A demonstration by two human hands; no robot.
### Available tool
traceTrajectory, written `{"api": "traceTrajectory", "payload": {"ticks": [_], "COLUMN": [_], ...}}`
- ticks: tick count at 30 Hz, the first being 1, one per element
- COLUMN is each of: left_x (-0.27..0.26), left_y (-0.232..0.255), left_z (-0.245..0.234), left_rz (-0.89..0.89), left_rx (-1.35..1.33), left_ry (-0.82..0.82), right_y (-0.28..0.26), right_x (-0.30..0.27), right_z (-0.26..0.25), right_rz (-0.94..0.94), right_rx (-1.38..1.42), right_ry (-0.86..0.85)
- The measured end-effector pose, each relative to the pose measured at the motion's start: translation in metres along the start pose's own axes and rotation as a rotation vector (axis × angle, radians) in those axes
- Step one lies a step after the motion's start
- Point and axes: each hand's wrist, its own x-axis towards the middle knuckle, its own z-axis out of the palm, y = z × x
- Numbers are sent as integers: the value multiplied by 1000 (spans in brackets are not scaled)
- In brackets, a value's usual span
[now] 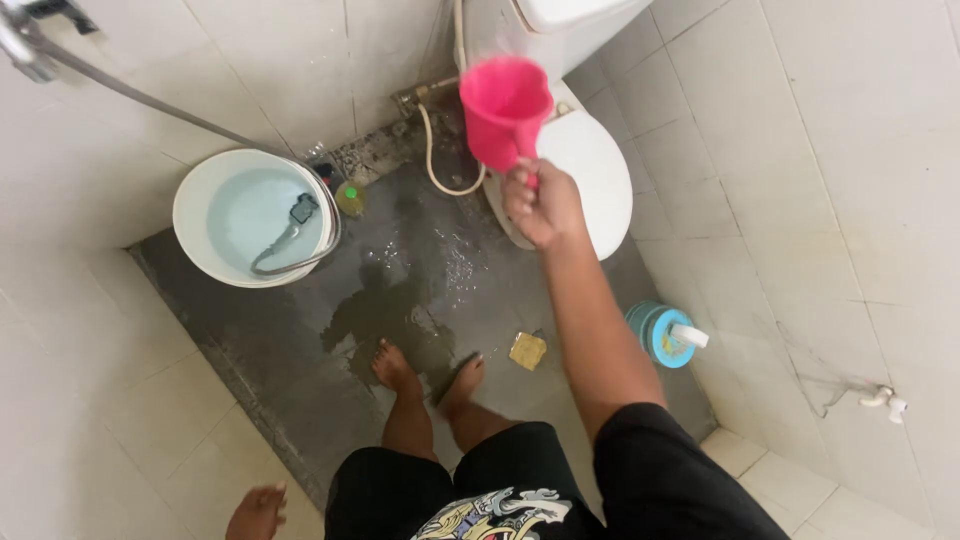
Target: Scrub the floor and wall tiles around a toilet using a brush and cleaning solution.
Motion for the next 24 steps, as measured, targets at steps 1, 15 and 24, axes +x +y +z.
{"api": "traceTrajectory", "payload": {"ticks": [1,15,24], "left_x": [6,-49,-86], "left_y": [19,321,292], "left_z": [-6,211,429], "left_rz": [8,706,662], "left_rx": [6,-241,399], "left_ry": [1,-433,-602], "right_y": [1,151,232], "right_x": [2,-117,-366], "right_z": [-2,-328,-506], "right_rz": [0,60,229], "right_rx": [4,159,151], "right_ry": [3,-149,-98]}}
